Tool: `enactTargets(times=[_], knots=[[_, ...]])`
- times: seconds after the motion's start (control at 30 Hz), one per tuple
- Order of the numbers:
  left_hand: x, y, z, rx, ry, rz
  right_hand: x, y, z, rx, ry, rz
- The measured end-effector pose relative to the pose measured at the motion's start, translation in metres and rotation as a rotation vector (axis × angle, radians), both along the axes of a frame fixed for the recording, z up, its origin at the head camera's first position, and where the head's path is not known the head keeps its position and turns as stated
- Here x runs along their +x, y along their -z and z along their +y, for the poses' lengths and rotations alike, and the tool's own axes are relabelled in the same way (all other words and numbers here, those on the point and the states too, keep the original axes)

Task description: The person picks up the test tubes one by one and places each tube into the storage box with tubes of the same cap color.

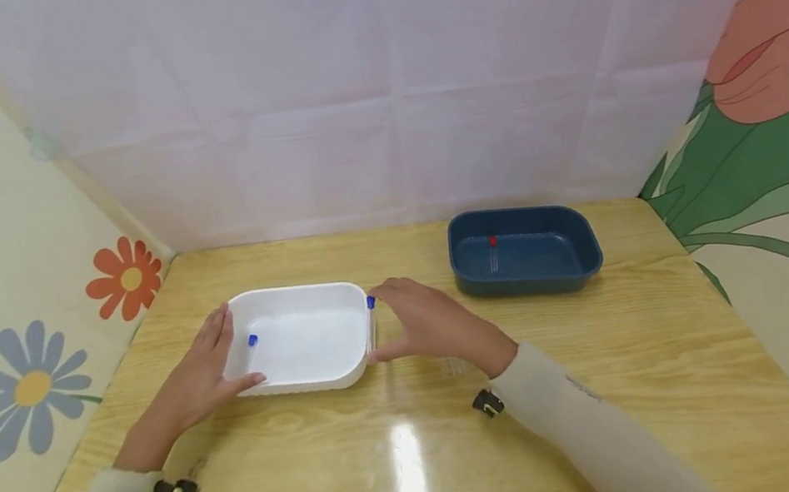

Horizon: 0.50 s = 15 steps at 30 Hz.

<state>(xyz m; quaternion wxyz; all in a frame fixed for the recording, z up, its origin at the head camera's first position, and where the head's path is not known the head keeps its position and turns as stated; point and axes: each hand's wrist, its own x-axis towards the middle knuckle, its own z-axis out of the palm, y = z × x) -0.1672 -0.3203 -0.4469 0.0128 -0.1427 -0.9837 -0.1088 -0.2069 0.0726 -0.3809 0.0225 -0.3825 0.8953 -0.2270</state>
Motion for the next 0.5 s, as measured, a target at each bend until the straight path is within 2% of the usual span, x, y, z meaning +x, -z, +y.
enactTargets(times=[0.5], knots=[[0.000, -0.001, 0.000, 0.014, 0.003, -0.011, -0.004, 0.004, -0.019, -0.025, -0.003, -0.020]])
